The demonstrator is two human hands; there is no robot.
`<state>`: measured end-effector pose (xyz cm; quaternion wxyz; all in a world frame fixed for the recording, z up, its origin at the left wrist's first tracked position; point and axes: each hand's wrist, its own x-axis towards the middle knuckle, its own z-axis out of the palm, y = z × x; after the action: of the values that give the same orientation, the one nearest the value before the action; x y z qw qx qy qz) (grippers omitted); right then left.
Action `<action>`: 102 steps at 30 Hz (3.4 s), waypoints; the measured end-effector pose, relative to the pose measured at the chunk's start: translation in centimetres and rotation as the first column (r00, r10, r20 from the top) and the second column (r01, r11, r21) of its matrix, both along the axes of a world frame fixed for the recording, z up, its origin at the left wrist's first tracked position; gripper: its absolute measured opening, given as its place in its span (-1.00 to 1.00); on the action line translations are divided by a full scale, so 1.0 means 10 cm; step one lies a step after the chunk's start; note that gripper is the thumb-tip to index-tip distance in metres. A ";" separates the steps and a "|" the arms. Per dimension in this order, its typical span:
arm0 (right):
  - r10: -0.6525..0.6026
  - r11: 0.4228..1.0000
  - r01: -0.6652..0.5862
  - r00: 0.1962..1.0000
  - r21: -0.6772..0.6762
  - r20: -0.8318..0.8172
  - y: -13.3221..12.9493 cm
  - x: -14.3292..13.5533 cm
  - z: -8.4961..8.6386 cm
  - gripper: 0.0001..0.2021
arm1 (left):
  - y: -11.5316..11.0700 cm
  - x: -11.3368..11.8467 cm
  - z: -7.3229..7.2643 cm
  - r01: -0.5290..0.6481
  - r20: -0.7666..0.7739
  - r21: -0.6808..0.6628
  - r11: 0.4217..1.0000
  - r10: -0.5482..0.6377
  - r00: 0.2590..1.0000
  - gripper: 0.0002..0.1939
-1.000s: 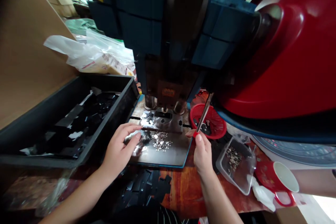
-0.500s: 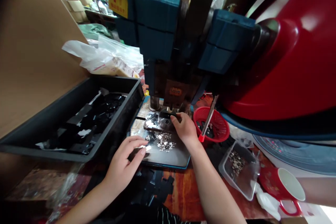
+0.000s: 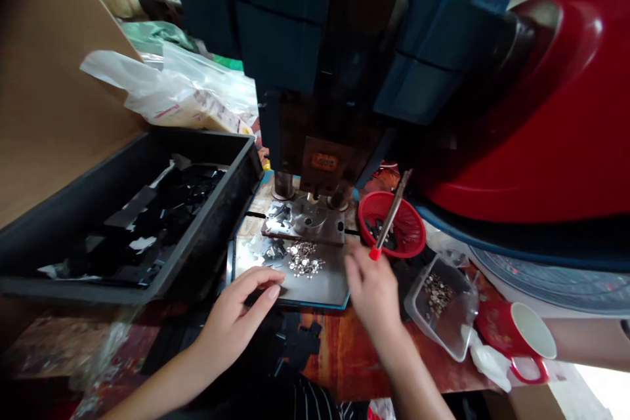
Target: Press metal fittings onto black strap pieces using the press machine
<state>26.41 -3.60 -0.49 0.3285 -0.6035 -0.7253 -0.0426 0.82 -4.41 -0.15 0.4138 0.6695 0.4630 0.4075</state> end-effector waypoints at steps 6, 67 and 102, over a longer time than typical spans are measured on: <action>0.489 0.865 -0.502 0.825 -0.031 0.284 -0.33 -0.49 0.15 -0.47 | -0.07 0.02 0.16 0.248 0.243 -0.248 0.937 -0.188 0.952 -0.81; 0.217 0.825 -0.105 0.966 -0.556 0.140 -0.62 -1.09 -0.31 -0.75 | -0.39 -0.47 -0.50 0.275 -0.620 -0.056 0.960 -0.249 0.744 -0.78; -0.409 0.709 -0.566 0.158 -0.422 -0.899 -0.53 -0.91 -0.04 -0.71 | -0.21 -0.23 0.13 0.211 0.213 -0.587 0.782 -0.102 0.972 -0.69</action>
<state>17.33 -8.87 -0.89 0.4607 -0.5073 -0.3188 0.6548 -1.43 -6.47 1.11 0.6764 0.5010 0.4745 0.2576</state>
